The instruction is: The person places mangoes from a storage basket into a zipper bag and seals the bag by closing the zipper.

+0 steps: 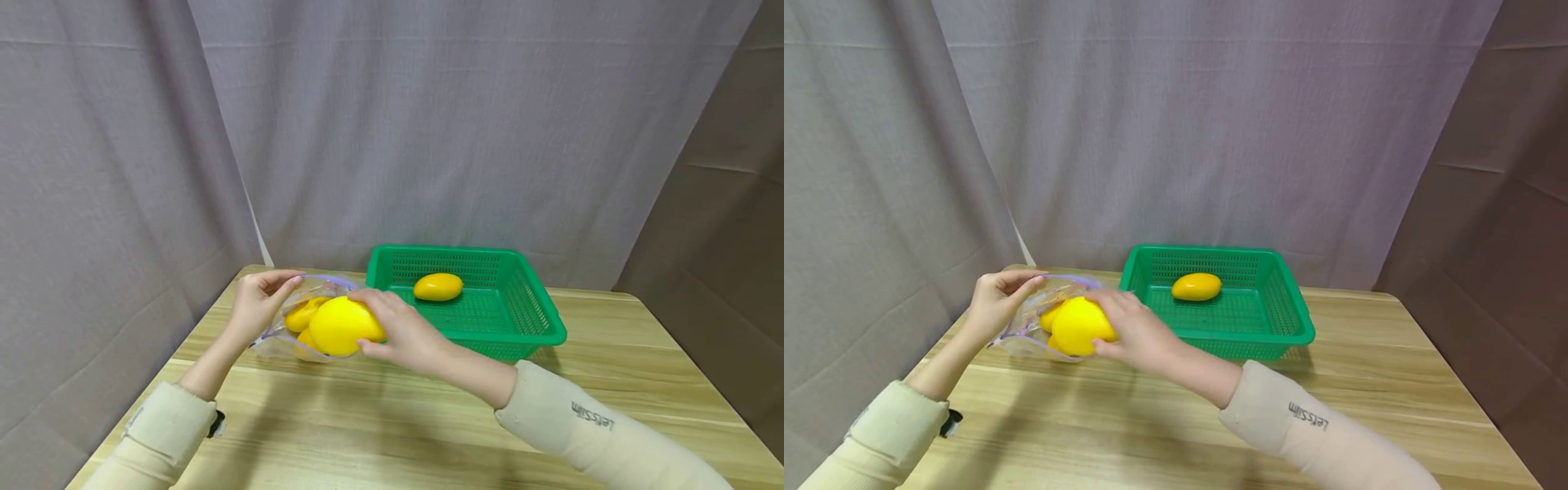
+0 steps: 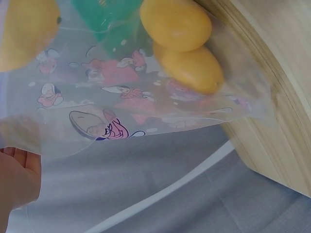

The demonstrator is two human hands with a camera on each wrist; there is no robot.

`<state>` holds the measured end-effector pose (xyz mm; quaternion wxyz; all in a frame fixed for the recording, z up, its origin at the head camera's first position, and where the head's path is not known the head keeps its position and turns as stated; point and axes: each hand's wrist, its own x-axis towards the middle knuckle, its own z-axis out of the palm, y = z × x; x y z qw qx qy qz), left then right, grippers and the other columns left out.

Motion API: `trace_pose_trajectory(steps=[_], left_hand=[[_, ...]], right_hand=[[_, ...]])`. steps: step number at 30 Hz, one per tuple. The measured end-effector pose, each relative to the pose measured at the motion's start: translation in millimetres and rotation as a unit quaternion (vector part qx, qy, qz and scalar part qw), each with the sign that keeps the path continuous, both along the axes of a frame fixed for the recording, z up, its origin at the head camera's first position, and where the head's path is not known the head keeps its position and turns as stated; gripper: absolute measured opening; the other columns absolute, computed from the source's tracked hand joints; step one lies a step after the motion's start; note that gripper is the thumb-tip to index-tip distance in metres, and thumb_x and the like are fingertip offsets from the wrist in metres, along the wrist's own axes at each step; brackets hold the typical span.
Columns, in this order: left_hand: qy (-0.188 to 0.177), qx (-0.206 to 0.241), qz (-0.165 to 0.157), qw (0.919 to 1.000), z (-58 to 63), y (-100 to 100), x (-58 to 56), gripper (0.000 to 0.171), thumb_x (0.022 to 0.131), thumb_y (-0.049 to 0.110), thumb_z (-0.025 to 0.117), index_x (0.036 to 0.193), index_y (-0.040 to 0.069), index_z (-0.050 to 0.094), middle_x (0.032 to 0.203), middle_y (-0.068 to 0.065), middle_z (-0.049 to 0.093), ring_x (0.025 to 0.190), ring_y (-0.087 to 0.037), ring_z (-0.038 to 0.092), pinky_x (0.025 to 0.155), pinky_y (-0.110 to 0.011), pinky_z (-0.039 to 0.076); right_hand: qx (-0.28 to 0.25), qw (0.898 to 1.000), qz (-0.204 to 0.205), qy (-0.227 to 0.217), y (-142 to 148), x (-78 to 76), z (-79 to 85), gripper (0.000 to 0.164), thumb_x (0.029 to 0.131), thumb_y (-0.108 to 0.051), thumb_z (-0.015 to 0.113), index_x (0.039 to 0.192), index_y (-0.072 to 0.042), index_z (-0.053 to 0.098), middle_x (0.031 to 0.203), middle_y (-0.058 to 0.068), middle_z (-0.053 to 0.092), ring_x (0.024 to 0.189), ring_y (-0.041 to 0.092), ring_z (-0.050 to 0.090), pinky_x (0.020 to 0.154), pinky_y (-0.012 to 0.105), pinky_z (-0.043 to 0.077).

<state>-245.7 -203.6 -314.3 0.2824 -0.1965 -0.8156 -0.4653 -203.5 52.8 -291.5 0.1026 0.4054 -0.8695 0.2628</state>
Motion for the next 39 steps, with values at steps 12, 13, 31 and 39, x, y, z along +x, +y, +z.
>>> trace_pose_trajectory(steps=[12, 13, 31, 39], left_hand=[[0.010, -0.008, -0.001, 0.9999, -1.7, 2.1, -1.2, 0.015, 0.087, 0.006, 0.066, 0.096, -0.004, 0.072, 0.088, -0.019, 0.072, 0.074, 0.012, 0.059, 0.065, -0.006, 0.049], [0.011, -0.008, -0.001, 0.9999, -1.9, 2.0, -1.1, 0.015, 0.087, 0.006, 0.066, 0.096, -0.004, 0.072, 0.088, -0.019, 0.072, 0.074, 0.013, 0.059, 0.065, -0.006, 0.049], [0.006, -0.015, -0.001, 0.9999, 1.0, 1.4, 1.1, 0.015, 0.087, 0.008, 0.066, 0.096, -0.003, 0.072, 0.089, -0.017, 0.073, 0.074, 0.008, 0.061, 0.063, -0.007, 0.049], [0.005, -0.006, -0.008, 0.9999, 1.0, 1.6, 1.5, 0.015, 0.087, 0.007, 0.066, 0.095, -0.004, 0.072, 0.090, -0.018, 0.073, 0.075, 0.011, 0.060, 0.065, -0.007, 0.050]], right_hand=[[0.032, 0.997, 0.030, 0.059, -15.3, -1.2, -10.8, 0.043, 0.083, -0.013, 0.070, 0.124, -0.014, 0.056, 0.135, 0.015, 0.048, 0.115, 0.033, 0.054, 0.089, 0.043, 0.052], [0.033, 0.998, 0.030, 0.049, -16.1, -1.0, -10.9, 0.044, 0.083, -0.014, 0.071, 0.124, -0.014, 0.056, 0.134, 0.014, 0.048, 0.114, 0.032, 0.054, 0.090, 0.042, 0.052], [0.095, 0.989, 0.055, 0.102, -24.0, -1.4, -16.5, 0.064, 0.075, -0.007, 0.076, 0.132, -0.007, 0.049, 0.127, 0.014, 0.047, 0.103, 0.024, 0.057, 0.082, 0.029, 0.056], [0.101, 0.936, 0.065, 0.330, -27.1, -6.6, -22.6, 0.054, 0.072, -0.022, 0.079, 0.119, -0.008, 0.056, 0.121, 0.012, 0.061, 0.106, 0.023, 0.060, 0.084, 0.027, 0.055]])
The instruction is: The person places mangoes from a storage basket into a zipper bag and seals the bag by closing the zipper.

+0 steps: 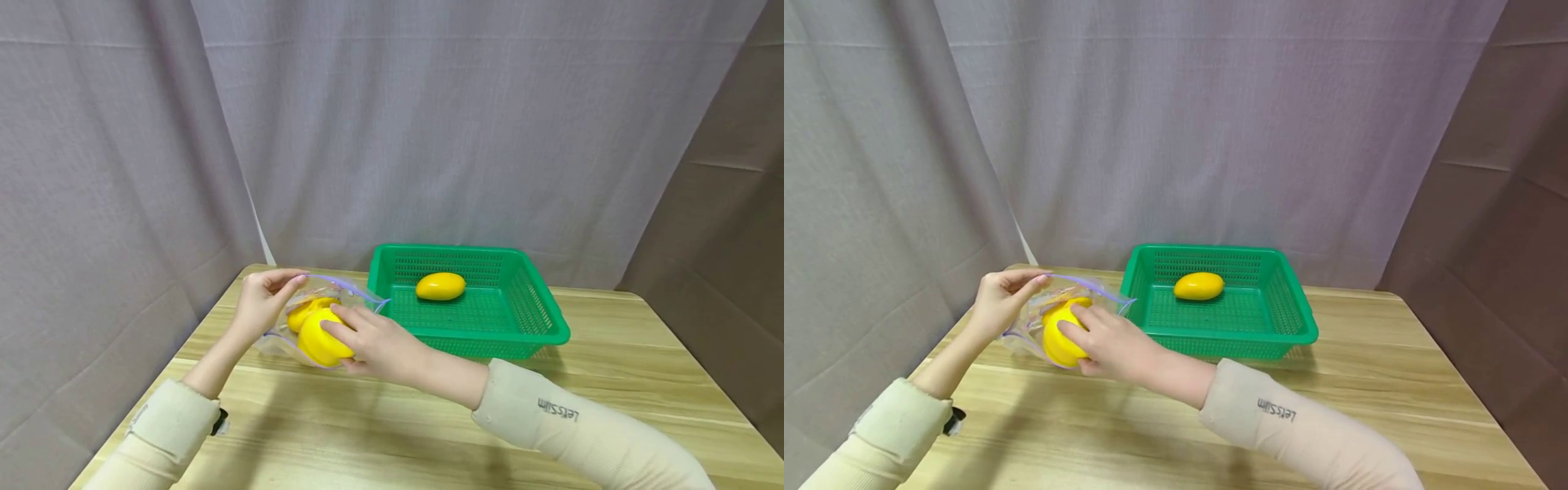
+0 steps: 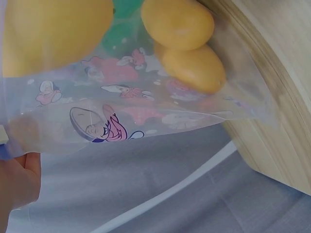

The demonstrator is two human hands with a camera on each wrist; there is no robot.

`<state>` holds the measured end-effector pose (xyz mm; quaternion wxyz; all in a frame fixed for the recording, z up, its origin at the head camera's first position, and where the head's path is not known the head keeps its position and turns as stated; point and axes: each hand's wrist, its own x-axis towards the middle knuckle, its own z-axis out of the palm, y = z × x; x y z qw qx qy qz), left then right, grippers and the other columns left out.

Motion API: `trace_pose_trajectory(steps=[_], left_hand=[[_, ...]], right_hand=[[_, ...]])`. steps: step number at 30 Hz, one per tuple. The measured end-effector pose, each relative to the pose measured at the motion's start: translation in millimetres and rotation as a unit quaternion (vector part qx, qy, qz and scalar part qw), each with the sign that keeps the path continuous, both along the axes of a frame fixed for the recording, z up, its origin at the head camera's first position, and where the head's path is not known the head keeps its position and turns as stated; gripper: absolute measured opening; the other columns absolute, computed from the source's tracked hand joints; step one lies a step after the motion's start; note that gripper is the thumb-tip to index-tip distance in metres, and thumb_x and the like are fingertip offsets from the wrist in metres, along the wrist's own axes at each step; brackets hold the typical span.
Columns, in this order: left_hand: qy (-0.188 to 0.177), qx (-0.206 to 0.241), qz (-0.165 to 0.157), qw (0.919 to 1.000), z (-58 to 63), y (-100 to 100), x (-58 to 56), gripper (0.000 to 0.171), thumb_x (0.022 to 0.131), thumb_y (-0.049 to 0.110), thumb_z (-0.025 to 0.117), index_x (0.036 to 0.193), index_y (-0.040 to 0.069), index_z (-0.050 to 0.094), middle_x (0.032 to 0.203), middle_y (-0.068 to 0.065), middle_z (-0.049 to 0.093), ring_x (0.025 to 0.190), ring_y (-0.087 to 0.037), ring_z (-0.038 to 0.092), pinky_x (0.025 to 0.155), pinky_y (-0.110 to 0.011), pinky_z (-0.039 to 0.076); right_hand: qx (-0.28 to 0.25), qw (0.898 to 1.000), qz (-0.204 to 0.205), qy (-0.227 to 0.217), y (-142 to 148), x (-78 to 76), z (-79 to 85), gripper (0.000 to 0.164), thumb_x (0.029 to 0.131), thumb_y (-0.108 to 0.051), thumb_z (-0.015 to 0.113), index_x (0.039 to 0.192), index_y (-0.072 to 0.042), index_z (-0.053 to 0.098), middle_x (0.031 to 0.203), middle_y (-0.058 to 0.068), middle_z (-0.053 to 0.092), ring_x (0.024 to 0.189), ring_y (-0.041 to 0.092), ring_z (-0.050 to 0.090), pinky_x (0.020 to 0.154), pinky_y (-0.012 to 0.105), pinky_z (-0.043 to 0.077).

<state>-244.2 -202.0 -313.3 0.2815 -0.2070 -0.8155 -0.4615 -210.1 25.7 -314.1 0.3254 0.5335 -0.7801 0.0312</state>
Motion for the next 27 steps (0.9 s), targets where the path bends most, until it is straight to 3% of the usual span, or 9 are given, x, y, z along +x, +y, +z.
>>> trace_pose_trajectory(steps=[4, 10, 15, 18, 23, 27], left_hand=[[0.000, 0.002, 0.001, 1.0000, 1.6, 1.7, -1.0, 0.015, 0.087, 0.007, 0.066, 0.095, -0.005, 0.072, 0.089, -0.019, 0.072, 0.073, 0.011, 0.061, 0.064, -0.008, 0.050], [-0.006, 0.004, 0.000, 1.0000, 0.4, 3.3, -1.4, 0.016, 0.087, 0.007, 0.065, 0.095, -0.006, 0.071, 0.089, -0.020, 0.072, 0.072, 0.010, 0.061, 0.062, -0.008, 0.049], [-0.010, 0.008, 0.009, 0.9999, -2.0, 4.4, -0.2, 0.015, 0.087, 0.007, 0.066, 0.095, -0.005, 0.072, 0.087, -0.019, 0.072, 0.063, 0.005, 0.058, 0.053, -0.008, 0.044], [-0.011, 0.005, 0.015, 0.9998, -2.3, 5.5, -0.4, 0.015, 0.087, 0.008, 0.066, 0.095, -0.004, 0.072, 0.086, -0.018, 0.073, 0.060, -0.002, 0.058, 0.050, -0.009, 0.041], [-0.006, 0.004, 0.015, 0.9999, -0.9, 6.1, -2.3, 0.014, 0.087, 0.007, 0.066, 0.094, -0.004, 0.072, 0.086, -0.019, 0.073, 0.060, -0.006, 0.059, 0.050, -0.010, 0.041], [0.000, 0.006, 0.010, 0.9999, 2.7, 5.9, -4.5, 0.015, 0.088, 0.007, 0.065, 0.094, -0.004, 0.072, 0.086, -0.020, 0.072, 0.063, -0.001, 0.060, 0.051, -0.009, 0.042]], right_hand=[[0.013, 0.999, 0.001, 0.034, -2.8, -2.1, -0.8, 0.053, 0.072, -0.021, 0.078, 0.118, -0.007, 0.058, 0.120, 0.009, 0.060, 0.103, 0.023, 0.059, 0.081, 0.024, 0.055], [0.028, 0.999, -0.017, 0.035, -10.9, -6.1, -4.6, 0.050, 0.074, -0.022, 0.078, 0.118, -0.009, 0.058, 0.115, 0.006, 0.059, 0.099, 0.022, 0.059, 0.082, 0.023, 0.055], [0.047, 0.996, -0.036, 0.066, -18.7, -4.6, -9.3, 0.046, 0.073, -0.026, 0.079, 0.115, -0.018, 0.061, 0.114, 0.005, 0.062, 0.094, 0.019, 0.058, 0.068, 0.018, 0.055], [0.067, 0.994, -0.058, 0.057, -22.5, -2.6, -10.9, 0.038, 0.076, -0.027, 0.077, 0.110, -0.019, 0.061, 0.111, 0.004, 0.062, 0.090, 0.017, 0.057, 0.063, 0.017, 0.053], [0.087, 0.992, -0.086, 0.019, -25.3, -1.8, -10.9, 0.033, 0.082, -0.023, 0.073, 0.112, -0.016, 0.061, 0.117, 0.008, 0.061, 0.097, 0.020, 0.060, 0.072, 0.019, 0.055], [0.086, 0.990, -0.103, 0.052, -26.6, -6.3, -10.5, 0.033, 0.084, -0.009, 0.068, 0.116, -0.011, 0.062, 0.121, 0.009, 0.060, 0.102, 0.022, 0.060, 0.081, 0.022, 0.055]])
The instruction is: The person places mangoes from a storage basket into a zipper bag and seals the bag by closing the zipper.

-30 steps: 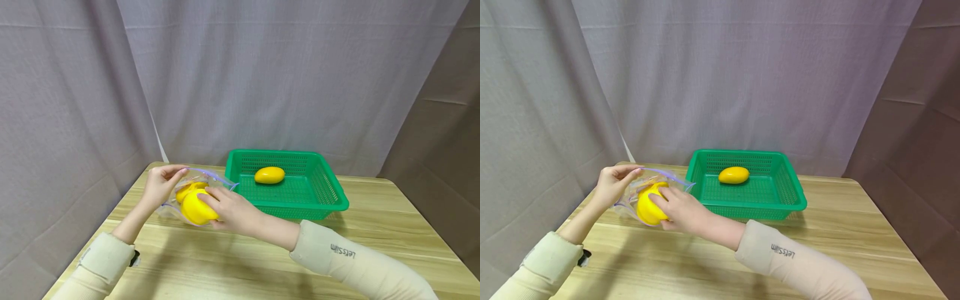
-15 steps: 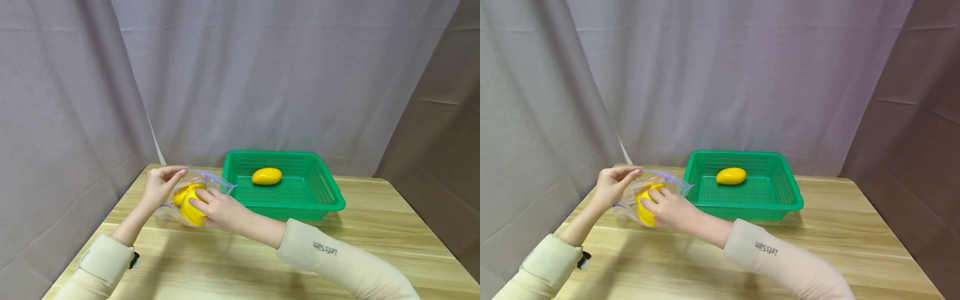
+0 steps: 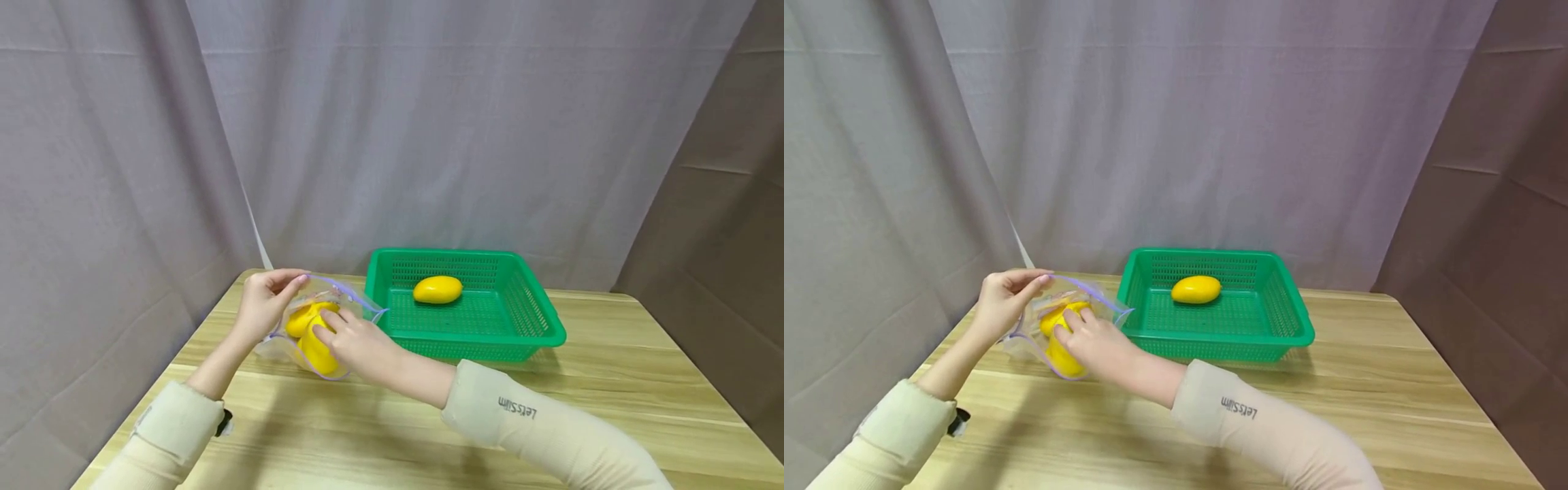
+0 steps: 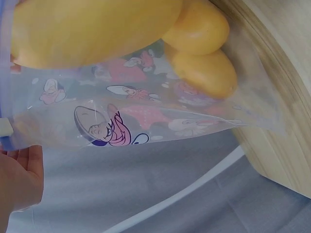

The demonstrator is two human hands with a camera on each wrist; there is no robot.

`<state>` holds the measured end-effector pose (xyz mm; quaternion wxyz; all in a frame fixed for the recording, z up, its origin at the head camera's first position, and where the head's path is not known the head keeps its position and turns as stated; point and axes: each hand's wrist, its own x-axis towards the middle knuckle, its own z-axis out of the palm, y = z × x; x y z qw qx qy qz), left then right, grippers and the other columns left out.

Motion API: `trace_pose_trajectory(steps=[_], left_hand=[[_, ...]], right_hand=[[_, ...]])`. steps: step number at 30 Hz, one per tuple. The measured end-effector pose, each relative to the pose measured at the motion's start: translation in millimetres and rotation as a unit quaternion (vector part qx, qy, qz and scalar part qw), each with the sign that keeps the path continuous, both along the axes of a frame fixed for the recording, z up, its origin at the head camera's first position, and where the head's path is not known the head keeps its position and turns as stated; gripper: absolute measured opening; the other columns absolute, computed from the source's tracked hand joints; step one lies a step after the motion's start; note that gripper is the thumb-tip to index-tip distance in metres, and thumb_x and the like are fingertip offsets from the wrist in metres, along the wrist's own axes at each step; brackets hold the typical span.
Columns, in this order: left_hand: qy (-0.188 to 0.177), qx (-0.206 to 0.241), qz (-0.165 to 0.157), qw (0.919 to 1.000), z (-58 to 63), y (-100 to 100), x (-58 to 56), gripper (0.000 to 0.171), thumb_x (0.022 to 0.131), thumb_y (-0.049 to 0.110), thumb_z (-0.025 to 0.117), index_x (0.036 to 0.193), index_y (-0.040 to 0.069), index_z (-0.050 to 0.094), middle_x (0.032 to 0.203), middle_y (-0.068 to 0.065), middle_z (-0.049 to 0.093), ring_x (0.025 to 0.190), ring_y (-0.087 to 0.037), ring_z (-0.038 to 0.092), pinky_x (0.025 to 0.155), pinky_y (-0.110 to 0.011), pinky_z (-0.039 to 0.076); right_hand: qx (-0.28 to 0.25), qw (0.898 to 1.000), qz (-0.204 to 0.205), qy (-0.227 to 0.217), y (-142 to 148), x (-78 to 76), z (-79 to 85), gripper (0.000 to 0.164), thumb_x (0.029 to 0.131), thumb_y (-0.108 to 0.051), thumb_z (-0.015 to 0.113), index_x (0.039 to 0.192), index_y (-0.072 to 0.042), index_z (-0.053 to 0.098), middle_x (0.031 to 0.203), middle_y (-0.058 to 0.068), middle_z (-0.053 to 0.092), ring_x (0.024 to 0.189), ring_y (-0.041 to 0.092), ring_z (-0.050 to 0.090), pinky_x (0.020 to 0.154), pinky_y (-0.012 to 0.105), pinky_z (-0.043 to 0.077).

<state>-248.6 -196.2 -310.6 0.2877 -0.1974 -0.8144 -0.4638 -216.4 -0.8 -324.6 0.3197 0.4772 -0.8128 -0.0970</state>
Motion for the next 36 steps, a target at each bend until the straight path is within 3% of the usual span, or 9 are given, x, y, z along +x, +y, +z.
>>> trace_pose_trajectory(steps=[4, 9, 15, 18, 24, 30, 36], left_hand=[[-0.001, 0.007, -0.007, 1.0000, 2.8, 1.2, 0.4, 0.016, 0.088, 0.007, 0.065, 0.094, -0.006, 0.072, 0.087, -0.021, 0.072, 0.065, 0.003, 0.060, 0.050, -0.010, 0.042], [-0.012, 0.012, -0.006, 0.9998, 5.4, 1.8, 1.5, 0.016, 0.088, 0.009, 0.065, 0.095, -0.005, 0.072, 0.088, -0.021, 0.072, 0.062, 0.009, 0.055, 0.047, -0.011, 0.037], [-0.015, 0.010, -0.004, 0.9998, 5.2, 0.8, 0.8, 0.017, 0.088, 0.009, 0.065, 0.095, -0.004, 0.072, 0.089, -0.021, 0.072, 0.057, 0.002, 0.053, 0.047, -0.012, 0.037], [-0.015, 0.009, -0.005, 0.9998, 5.4, -0.1, -0.2, 0.016, 0.088, 0.008, 0.065, 0.095, -0.005, 0.072, 0.089, -0.021, 0.072, 0.057, 0.001, 0.053, 0.047, -0.012, 0.037], [-0.024, 0.005, -0.002, 0.9997, 6.2, -1.5, -0.9, 0.017, 0.089, 0.008, 0.064, 0.095, -0.005, 0.071, 0.088, -0.022, 0.071, 0.048, -0.001, 0.040, 0.042, -0.015, 0.030], [-0.021, 0.009, -0.002, 0.9997, 7.0, -0.3, -1.8, 0.017, 0.088, 0.008, 0.065, 0.095, -0.006, 0.071, 0.088, -0.022, 0.072, 0.055, 0.000, 0.052, 0.044, -0.014, 0.034], [-0.016, -0.001, 0.002, 0.9999, 7.4, -3.6, -5.1, 0.016, 0.088, 0.009, 0.065, 0.094, -0.005, 0.072, 0.086, -0.020, 0.072, 0.063, -0.009, 0.062, 0.041, -0.015, 0.032]], right_hand=[[-0.003, 0.999, -0.006, 0.044, 1.3, -3.2, -0.4, 0.033, 0.082, 0.000, 0.065, 0.114, -0.008, 0.064, 0.119, 0.006, 0.061, 0.103, 0.021, 0.059, 0.090, 0.026, 0.051], [0.006, 0.999, 0.005, 0.046, 4.0, -4.6, -0.3, 0.034, 0.077, 0.000, 0.069, 0.109, -0.010, 0.065, 0.111, 0.004, 0.063, 0.100, 0.021, 0.059, 0.094, 0.028, 0.048], [-0.032, 0.997, 0.048, 0.047, 10.3, -7.2, 3.4, 0.030, 0.076, 0.003, 0.067, 0.104, -0.009, 0.065, 0.099, 0.002, 0.065, 0.094, 0.017, 0.060, 0.090, 0.024, 0.049], [-0.075, 0.994, 0.066, 0.034, 14.8, -9.6, 7.7, 0.030, 0.075, 0.003, 0.069, 0.103, -0.007, 0.067, 0.097, 0.003, 0.066, 0.092, 0.017, 0.062, 0.085, 0.022, 0.052], [-0.124, 0.989, 0.076, -0.015, 21.5, -13.2, 14.8, 0.028, 0.074, 0.001, 0.072, 0.101, -0.004, 0.068, 0.098, 0.005, 0.067, 0.086, 0.018, 0.060, 0.076, 0.020, 0.053], [-0.145, 0.985, 0.084, -0.038, 26.3, -13.2, 15.3, 0.023, 0.074, 0.004, 0.072, 0.096, -0.004, 0.068, 0.093, 0.004, 0.066, 0.083, 0.018, 0.059, 0.074, 0.021, 0.052], [-0.168, 0.981, 0.091, -0.041, 33.4, -15.1, 18.7, 0.021, 0.076, 0.004, 0.070, 0.095, -0.004, 0.067, 0.091, 0.004, 0.065, 0.084, 0.018, 0.059, 0.075, 0.022, 0.052]])
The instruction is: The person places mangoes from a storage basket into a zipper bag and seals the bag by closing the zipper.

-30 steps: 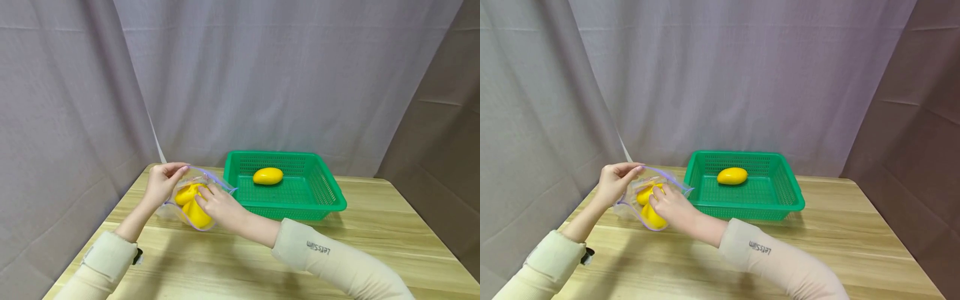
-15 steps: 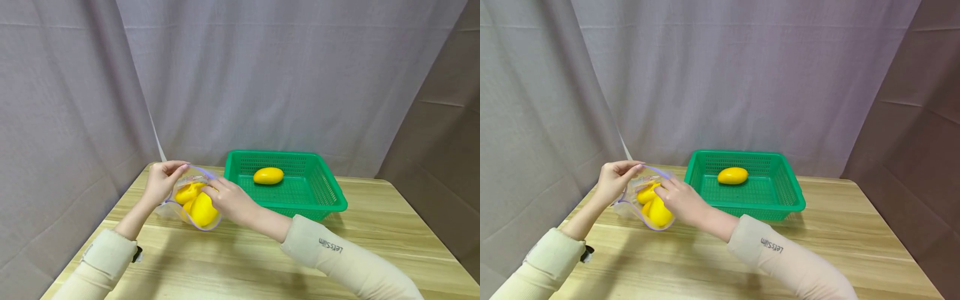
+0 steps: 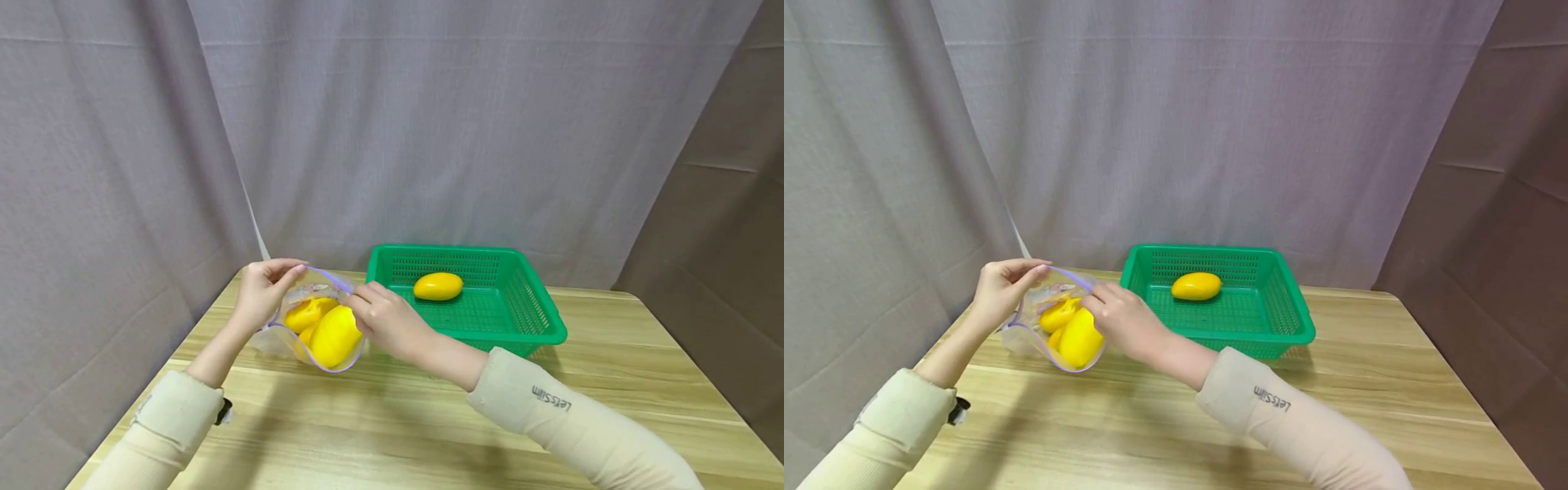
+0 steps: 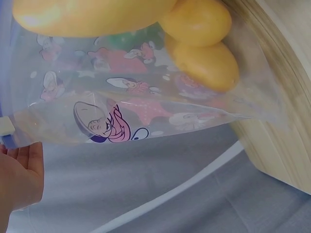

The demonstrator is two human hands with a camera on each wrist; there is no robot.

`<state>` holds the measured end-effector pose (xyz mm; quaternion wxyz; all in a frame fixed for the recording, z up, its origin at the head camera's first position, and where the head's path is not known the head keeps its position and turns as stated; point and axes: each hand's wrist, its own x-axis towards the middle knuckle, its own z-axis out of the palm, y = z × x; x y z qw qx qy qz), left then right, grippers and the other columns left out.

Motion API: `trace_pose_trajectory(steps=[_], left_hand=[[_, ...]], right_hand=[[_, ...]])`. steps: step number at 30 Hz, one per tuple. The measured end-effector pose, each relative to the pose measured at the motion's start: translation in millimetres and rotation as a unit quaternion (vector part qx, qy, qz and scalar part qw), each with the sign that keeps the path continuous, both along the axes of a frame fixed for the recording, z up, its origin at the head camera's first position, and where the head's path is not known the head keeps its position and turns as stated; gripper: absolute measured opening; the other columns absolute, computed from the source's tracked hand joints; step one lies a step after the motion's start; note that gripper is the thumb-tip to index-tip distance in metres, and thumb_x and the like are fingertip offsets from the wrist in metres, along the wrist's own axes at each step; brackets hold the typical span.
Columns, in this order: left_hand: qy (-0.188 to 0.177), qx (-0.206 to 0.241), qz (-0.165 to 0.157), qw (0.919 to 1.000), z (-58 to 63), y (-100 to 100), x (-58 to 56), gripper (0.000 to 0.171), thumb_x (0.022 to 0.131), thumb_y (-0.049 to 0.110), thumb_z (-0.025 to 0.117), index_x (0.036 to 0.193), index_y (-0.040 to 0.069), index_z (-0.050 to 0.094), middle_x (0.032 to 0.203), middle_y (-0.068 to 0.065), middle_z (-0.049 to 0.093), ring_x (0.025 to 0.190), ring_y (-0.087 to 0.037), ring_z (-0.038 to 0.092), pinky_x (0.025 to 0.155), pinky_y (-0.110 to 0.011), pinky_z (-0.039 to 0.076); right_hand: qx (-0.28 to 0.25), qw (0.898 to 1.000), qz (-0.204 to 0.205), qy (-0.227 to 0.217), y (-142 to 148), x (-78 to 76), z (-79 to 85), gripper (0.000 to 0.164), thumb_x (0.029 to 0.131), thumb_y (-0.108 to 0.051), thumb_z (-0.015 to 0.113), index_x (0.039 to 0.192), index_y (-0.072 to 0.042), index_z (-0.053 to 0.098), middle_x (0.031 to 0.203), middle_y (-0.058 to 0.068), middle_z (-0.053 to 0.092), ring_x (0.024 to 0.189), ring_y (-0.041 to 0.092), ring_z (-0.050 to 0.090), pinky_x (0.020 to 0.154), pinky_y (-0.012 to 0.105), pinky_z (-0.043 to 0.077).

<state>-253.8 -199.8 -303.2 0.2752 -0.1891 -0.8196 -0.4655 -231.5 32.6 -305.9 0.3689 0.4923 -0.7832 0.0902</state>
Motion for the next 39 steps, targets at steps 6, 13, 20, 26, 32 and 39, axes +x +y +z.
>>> trace_pose_trajectory(steps=[6, 13, 20, 26, 32, 39], left_hand=[[-0.001, 0.000, 0.007, 1.0000, 1.9, -1.4, -5.4, 0.017, 0.088, 0.008, 0.065, 0.094, -0.006, 0.071, 0.086, -0.022, 0.072, 0.065, -0.003, 0.062, 0.048, -0.011, 0.040], [-0.006, -0.001, 0.011, 0.9999, 6.3, -3.1, -10.2, 0.019, 0.090, 0.011, 0.063, 0.094, -0.006, 0.072, 0.086, -0.022, 0.071, 0.069, 0.002, 0.063, 0.057, -0.008, 0.046], [-0.009, -0.003, 0.010, 0.9999, 8.7, -3.5, -13.1, 0.020, 0.090, 0.013, 0.063, 0.095, -0.005, 0.072, 0.087, -0.022, 0.072, 0.069, 0.008, 0.061, 0.059, -0.007, 0.047], [-0.003, -0.014, 0.026, 0.9996, 12.9, -7.4, -15.8, 0.019, 0.090, 0.011, 0.063, 0.094, -0.005, 0.072, 0.088, -0.022, 0.072, 0.068, 0.004, 0.060, 0.059, -0.006, 0.046], [-0.017, -0.035, 0.077, 0.9962, 31.9, -9.1, -37.0, 0.020, 0.091, 0.012, 0.062, 0.096, -0.005, 0.071, 0.092, -0.021, 0.071, 0.068, 0.002, 0.058, 0.060, -0.003, 0.043], [-0.082, -0.075, 0.104, 0.9883, 52.9, -10.2, -59.0, 0.025, 0.094, 0.015, 0.058, 0.102, -0.006, 0.069, 0.098, -0.023, 0.070, 0.077, -0.020, 0.067, 0.065, -0.014, 0.049]], right_hand=[[-0.007, 0.999, 0.024, -0.020, 8.6, -2.7, -0.8, 0.021, 0.076, 0.005, 0.071, 0.094, -0.004, 0.067, 0.089, 0.004, 0.064, 0.083, 0.017, 0.057, 0.074, 0.021, 0.051], [0.119, 0.988, 0.102, -0.005, 12.1, -3.6, -7.9, 0.009, 0.080, -0.007, 0.072, 0.084, -0.012, 0.066, 0.078, -0.002, 0.050, 0.074, 0.012, 0.044, 0.067, 0.018, 0.040], [0.192, 0.977, 0.054, 0.079, 10.9, -4.0, -14.9, 0.019, 0.084, -0.001, 0.065, 0.072, -0.014, 0.056, 0.075, -0.002, 0.039, 0.071, 0.011, 0.038, 0.065, 0.018, 0.035], [0.195, 0.974, 0.028, 0.116, 8.6, -11.0, -13.8, 0.015, 0.084, 0.000, 0.064, 0.080, -0.012, 0.056, 0.076, -0.003, 0.046, 0.074, 0.012, 0.042, 0.065, 0.018, 0.037], [0.114, 0.986, -0.027, 0.122, 3.1, -26.0, 5.4, 0.015, 0.082, 0.008, 0.063, 0.079, -0.006, 0.058, 0.074, 0.001, 0.050, 0.069, 0.015, 0.042, 0.062, 0.021, 0.038], [0.033, 0.987, -0.089, 0.129, -4.2, -41.1, 33.3, 0.012, 0.086, 0.009, 0.058, 0.082, -0.002, 0.060, 0.079, 0.006, 0.057, 0.069, 0.018, 0.046, 0.062, 0.021, 0.042]])
